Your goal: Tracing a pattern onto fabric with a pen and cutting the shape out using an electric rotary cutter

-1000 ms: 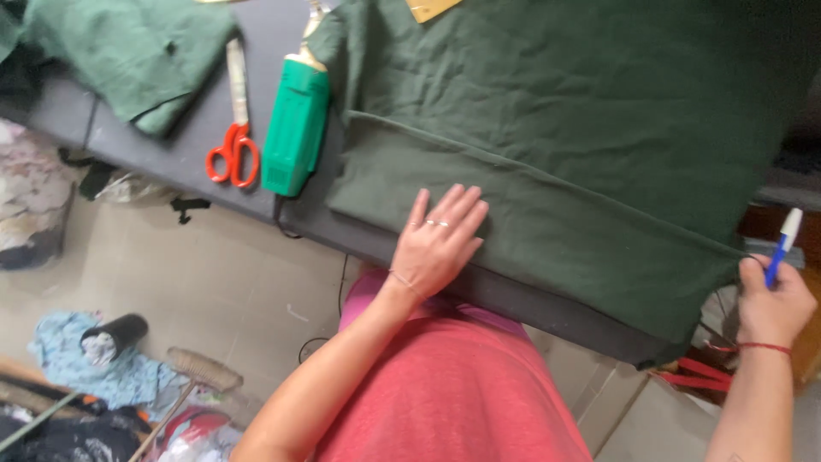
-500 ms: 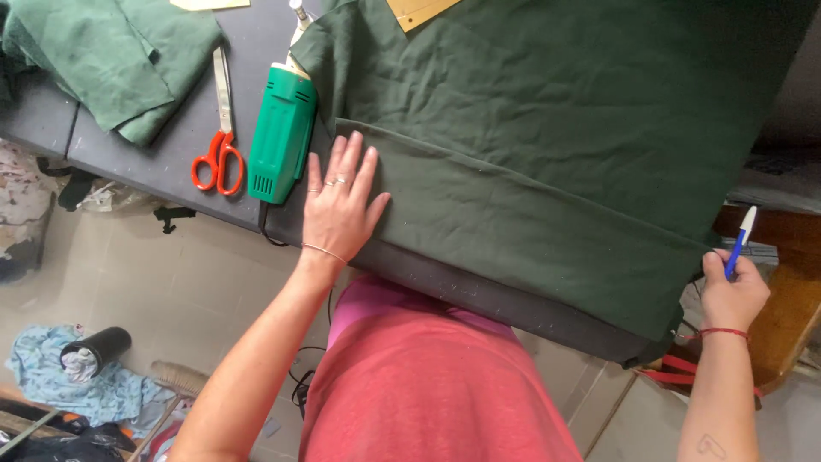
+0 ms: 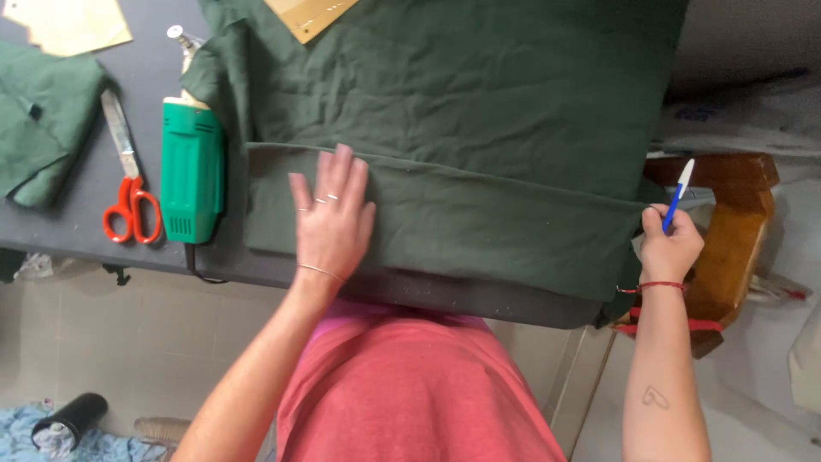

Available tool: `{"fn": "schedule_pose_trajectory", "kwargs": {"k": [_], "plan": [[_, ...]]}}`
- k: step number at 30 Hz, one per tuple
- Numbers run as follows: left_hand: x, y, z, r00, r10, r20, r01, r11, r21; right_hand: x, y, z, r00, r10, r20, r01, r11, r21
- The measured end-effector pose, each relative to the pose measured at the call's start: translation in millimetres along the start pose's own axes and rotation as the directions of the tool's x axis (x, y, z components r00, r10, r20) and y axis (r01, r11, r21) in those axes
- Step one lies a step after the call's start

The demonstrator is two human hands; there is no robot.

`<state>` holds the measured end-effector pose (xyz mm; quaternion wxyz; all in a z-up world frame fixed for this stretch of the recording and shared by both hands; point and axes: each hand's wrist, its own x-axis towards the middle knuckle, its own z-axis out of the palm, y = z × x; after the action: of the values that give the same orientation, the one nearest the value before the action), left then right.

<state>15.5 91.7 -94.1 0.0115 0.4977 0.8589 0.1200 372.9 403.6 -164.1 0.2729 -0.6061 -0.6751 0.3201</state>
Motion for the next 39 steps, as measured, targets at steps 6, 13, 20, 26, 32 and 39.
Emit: {"fn": "schedule_pose_trajectory", "kwargs": {"k": [6, 13, 20, 26, 32, 39], "plan": [[1, 85, 27, 0.927, 0.375, 0.017, -0.369, 0.918, -0.145, -17, -28, -4, 0.946, -0.276, -0.168, 0.240, 0.948, -0.206], [3, 133, 48, 0.936, 0.350, 0.043, -0.338, 0.925, -0.175, -118, -159, 50, 0.975, -0.125, -0.184, 0.133, 0.991, 0.032], [5, 128, 48, 0.923, 0.374, 0.093, -0.354, 0.918, -0.178, -162, -172, 100, 0.845, -0.532, 0.061, 0.527, 0.847, 0.072], [7, 94, 38, 0.917, 0.398, 0.000, -0.380, 0.876, -0.296, -159, -167, 73, 0.706, -0.651, 0.279, 0.698, 0.707, -0.115], [7, 91, 31, 0.920, 0.391, 0.035, -0.372, 0.897, -0.238, -153, -141, 36, 0.843, -0.468, 0.266, 0.524, 0.826, -0.207], [14, 123, 38, 0.862, 0.484, 0.151, -0.456, 0.870, -0.190, -108, -33, 0, 0.997, 0.023, -0.067, -0.031, 0.991, -0.128]]}}
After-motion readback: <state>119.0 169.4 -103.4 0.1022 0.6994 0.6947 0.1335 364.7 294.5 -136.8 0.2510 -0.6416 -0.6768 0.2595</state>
